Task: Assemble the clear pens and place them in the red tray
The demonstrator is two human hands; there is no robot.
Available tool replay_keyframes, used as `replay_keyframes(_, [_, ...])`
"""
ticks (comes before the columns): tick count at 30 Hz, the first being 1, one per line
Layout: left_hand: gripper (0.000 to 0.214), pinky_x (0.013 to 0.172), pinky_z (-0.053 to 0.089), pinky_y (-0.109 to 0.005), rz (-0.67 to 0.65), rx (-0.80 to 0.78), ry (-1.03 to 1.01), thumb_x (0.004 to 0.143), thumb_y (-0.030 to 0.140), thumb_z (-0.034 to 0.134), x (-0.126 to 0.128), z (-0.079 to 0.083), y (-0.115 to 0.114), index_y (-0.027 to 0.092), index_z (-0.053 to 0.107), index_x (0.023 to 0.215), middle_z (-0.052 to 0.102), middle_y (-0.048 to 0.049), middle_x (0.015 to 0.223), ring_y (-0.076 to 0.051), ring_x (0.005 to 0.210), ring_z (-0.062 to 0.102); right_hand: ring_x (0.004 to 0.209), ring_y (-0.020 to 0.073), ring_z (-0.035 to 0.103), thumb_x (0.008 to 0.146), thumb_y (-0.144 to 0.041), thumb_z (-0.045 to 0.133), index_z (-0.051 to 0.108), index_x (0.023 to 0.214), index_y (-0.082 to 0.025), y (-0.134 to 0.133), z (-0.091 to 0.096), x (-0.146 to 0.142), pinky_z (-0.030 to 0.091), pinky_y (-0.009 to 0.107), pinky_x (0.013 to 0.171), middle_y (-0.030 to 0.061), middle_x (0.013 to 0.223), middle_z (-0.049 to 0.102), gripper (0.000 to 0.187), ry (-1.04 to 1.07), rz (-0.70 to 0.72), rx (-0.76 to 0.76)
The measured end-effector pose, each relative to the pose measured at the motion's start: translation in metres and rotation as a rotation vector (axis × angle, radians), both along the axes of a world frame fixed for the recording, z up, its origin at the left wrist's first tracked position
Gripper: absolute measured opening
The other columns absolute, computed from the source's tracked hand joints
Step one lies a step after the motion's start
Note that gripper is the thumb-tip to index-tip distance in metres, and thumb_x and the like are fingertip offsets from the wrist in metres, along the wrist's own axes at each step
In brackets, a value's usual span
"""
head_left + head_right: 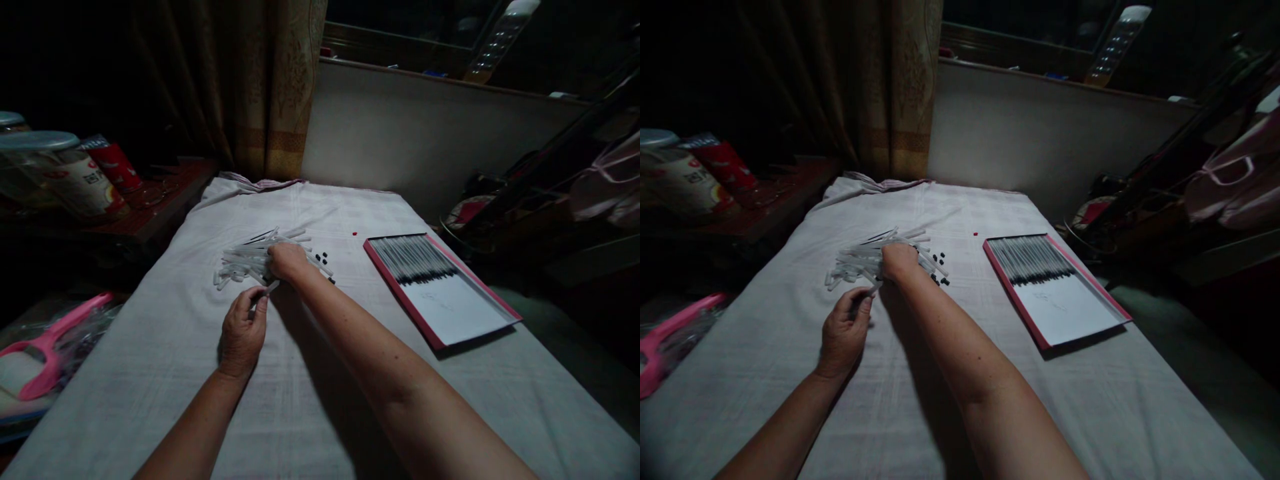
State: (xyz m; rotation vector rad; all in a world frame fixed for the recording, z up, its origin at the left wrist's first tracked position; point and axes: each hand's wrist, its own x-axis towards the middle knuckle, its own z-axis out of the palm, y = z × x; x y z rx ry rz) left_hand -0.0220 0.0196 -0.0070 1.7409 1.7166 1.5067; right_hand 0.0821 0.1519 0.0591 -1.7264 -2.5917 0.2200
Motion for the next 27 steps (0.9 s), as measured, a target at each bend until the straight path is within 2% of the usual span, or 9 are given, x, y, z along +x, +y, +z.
replay_keyframes(7, [0.023, 0.08, 0.058, -0.032, 0.034, 0.024, 0.013, 0.093, 0.036, 0.053, -0.002, -0.001, 0.001, 0.02, 0.065, 0.105, 0.074, -0.0061, 0.097, -0.021, 0.091, 0.071, 0.112, 0.0264, 0.067, 0.089, -0.024, 0.053, 0.074, 0.116, -0.026, -0.006, -0.003, 0.018, 0.052, 0.033, 0.09, 0.0083, 0.119, 0.073, 0.033, 0.022, 0.025, -0.04])
replay_keyframes(11, [0.025, 0.083, 0.057, -0.033, 0.022, 0.012, 0.012, 0.092, 0.038, 0.054, -0.002, -0.003, 0.002, 0.02, 0.065, 0.105, 0.075, -0.0068, 0.098, -0.021, 0.093, 0.071, 0.11, 0.0245, 0.068, 0.091, -0.03, 0.054, 0.073, 0.118, -0.029, -0.01, -0.003, 0.048, 0.052, 0.03, 0.087, 0.0051, 0.119, 0.074, 0.033, 0.078, 0.002, -0.049])
replay_keyframes(15, [0.026, 0.083, 0.057, -0.033, 0.024, 0.008, 0.013, 0.092, 0.039, 0.054, -0.002, -0.003, 0.002, 0.02, 0.065, 0.105, 0.075, -0.0068, 0.098, -0.021, 0.093, 0.071, 0.112, 0.0185, 0.067, 0.094, -0.026, 0.052, 0.073, 0.119, -0.029, -0.002, -0.005, 0.099, 0.049, 0.024, 0.091, 0.0011, 0.12, 0.074, 0.032, 0.289, -0.182, 0.016])
replay_keyframes(17, [0.026, 0.081, 0.058, -0.032, 0.03, -0.006, 0.012, 0.092, 0.04, 0.054, -0.002, -0.003, 0.002, 0.02, 0.065, 0.104, 0.075, -0.0066, 0.097, -0.021, 0.092, 0.071, 0.111, 0.0181, 0.067, 0.093, -0.022, 0.053, 0.074, 0.117, -0.027, 0.004, -0.008, 0.123, 0.049, 0.024, 0.092, 0.0017, 0.12, 0.074, 0.032, 0.284, -0.283, 0.02])
replay_keyframes(19, [0.026, 0.077, 0.059, -0.031, 0.03, -0.028, 0.002, 0.092, 0.041, 0.054, -0.001, -0.002, 0.001, 0.02, 0.066, 0.103, 0.075, -0.006, 0.097, -0.02, 0.088, 0.071, 0.108, 0.019, 0.068, 0.09, -0.02, 0.056, 0.075, 0.115, -0.026, 0.009, -0.014, 0.139, 0.049, 0.025, 0.09, 0.0035, 0.116, 0.075, 0.032, 0.263, -0.31, 0.002])
replay_keyframes(23, [0.028, 0.061, 0.059, -0.026, -0.012, -0.066, -0.027, 0.092, 0.042, 0.053, 0.001, -0.001, 0.001, 0.021, 0.066, 0.104, 0.074, -0.004, 0.098, -0.016, 0.074, 0.07, 0.1, 0.0197, 0.07, 0.087, -0.023, 0.061, 0.076, 0.113, -0.027, 0.011, -0.031, 0.146, 0.049, 0.024, 0.083, 0.0041, 0.109, 0.077, 0.03, 0.25, -0.274, -0.036])
replay_keyframes(25, [0.027, 0.064, 0.06, -0.027, -0.03, -0.052, 0.019, 0.092, 0.041, 0.053, 0.002, -0.001, 0.002, 0.022, 0.067, 0.103, 0.075, -0.0033, 0.098, -0.017, 0.077, 0.071, 0.098, 0.0211, 0.07, 0.085, -0.025, 0.064, 0.078, 0.107, -0.027, 0.011, -0.038, 0.142, 0.049, 0.025, 0.08, 0.005, 0.106, 0.077, 0.026, 0.254, -0.258, -0.041])
replay_keyframes(27, [0.025, 0.074, 0.06, -0.03, -0.042, -0.021, 0.103, 0.092, 0.039, 0.053, 0.002, -0.002, 0.002, 0.022, 0.068, 0.102, 0.075, -0.0033, 0.097, -0.019, 0.085, 0.071, 0.097, 0.0229, 0.07, 0.082, -0.024, 0.065, 0.079, 0.1, -0.025, 0.012, -0.041, 0.139, 0.048, 0.027, 0.08, 0.0064, 0.104, 0.077, 0.022, 0.267, -0.258, -0.035])
